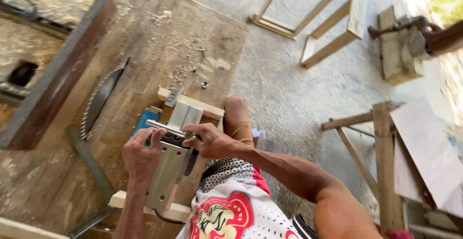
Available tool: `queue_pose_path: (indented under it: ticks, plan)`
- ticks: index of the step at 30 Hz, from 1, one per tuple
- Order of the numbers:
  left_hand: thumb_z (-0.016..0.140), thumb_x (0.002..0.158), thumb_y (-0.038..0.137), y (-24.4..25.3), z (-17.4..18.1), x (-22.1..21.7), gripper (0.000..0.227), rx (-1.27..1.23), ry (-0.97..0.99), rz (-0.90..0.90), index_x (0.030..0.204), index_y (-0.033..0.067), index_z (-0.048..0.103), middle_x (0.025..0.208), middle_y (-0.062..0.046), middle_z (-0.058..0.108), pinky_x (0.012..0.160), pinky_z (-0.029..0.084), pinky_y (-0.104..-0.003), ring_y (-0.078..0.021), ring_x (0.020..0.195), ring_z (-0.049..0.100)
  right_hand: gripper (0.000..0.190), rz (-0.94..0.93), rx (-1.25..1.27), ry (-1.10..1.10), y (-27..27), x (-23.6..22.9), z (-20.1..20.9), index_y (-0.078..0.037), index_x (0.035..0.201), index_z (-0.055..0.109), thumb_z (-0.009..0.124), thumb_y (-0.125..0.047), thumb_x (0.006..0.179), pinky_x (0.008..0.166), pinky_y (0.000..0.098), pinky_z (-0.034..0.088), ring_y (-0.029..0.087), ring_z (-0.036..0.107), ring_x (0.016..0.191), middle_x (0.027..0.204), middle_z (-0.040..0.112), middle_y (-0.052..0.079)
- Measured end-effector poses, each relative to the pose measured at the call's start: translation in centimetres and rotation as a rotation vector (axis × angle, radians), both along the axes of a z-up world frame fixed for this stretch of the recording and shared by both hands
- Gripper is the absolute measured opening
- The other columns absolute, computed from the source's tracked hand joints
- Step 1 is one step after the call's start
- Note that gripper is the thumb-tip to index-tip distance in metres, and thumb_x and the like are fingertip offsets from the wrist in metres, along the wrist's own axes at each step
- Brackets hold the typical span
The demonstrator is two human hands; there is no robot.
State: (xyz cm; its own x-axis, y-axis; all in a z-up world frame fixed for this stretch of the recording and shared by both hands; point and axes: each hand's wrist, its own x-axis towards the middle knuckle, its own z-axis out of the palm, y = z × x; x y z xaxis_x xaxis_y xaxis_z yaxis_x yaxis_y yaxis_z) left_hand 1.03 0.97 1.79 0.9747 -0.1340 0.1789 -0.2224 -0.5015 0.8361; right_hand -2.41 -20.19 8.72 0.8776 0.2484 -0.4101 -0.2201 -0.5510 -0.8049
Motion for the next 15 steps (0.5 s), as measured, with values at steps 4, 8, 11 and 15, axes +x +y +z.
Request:
queue_pose_path:
  ticks: [4, 8, 11, 15]
  plan:
    - [0.068, 0.107, 0.025, 0.9, -1.4, -0.1, 0.022, -0.001, -0.056, -0.112, 0.107, 0.0035, 0.072, 0.102, -0.017, 0.069, 0.081, 0.053, -0.045, -0.037, 0.093, 0.067, 0.052, -0.137, 0.37, 0.004, 0.2, -0.7, -3.2, 0.001, 0.132, 0.057, 0.04, 0.012, 0.084, 0.085, 0.0339, 0.061, 0.022, 0.071, 0.113, 0.122, 0.068, 0.02]
    - [0.073, 0.112, 0.024, 1.5, -3.2, 0.0, 0.017, -0.021, -0.195, -0.168, 0.116, 0.0079, 0.072, 0.111, -0.014, 0.071, 0.095, 0.055, -0.039, -0.0327, 0.103, 0.072, 0.046, -0.121, 0.332, -0.118, 1.0, -0.9, -6.1, 0.002, 0.128, 0.062, 0.042, 0.008, 0.086, 0.084, 0.0331, 0.066, 0.023, 0.076, 0.108, 0.118, 0.073, 0.02]
    - [0.072, 0.112, 0.024, 1.2, -4.0, 1.4, 0.018, -0.033, -0.217, -0.258, 0.116, 0.0065, 0.071, 0.11, -0.015, 0.071, 0.094, 0.055, -0.038, -0.0319, 0.101, 0.071, 0.046, -0.145, 0.359, -0.242, 2.5, -0.8, -7.7, -0.003, 0.126, 0.065, 0.059, 0.004, 0.08, 0.082, 0.0308, 0.065, 0.02, 0.078, 0.104, 0.114, 0.078, 0.012]
    - [0.072, 0.113, 0.024, 1.3, -5.8, 3.1, 0.02, 0.01, -0.165, -0.269, 0.116, 0.0047, 0.071, 0.108, -0.015, 0.071, 0.093, 0.055, -0.038, -0.0308, 0.099, 0.071, 0.057, -0.212, 0.145, -0.08, 4.3, -0.1, -9.4, -0.012, 0.132, 0.065, 0.06, -0.001, 0.076, 0.061, 0.0309, 0.059, 0.017, 0.079, 0.076, 0.109, 0.083, 0.003]
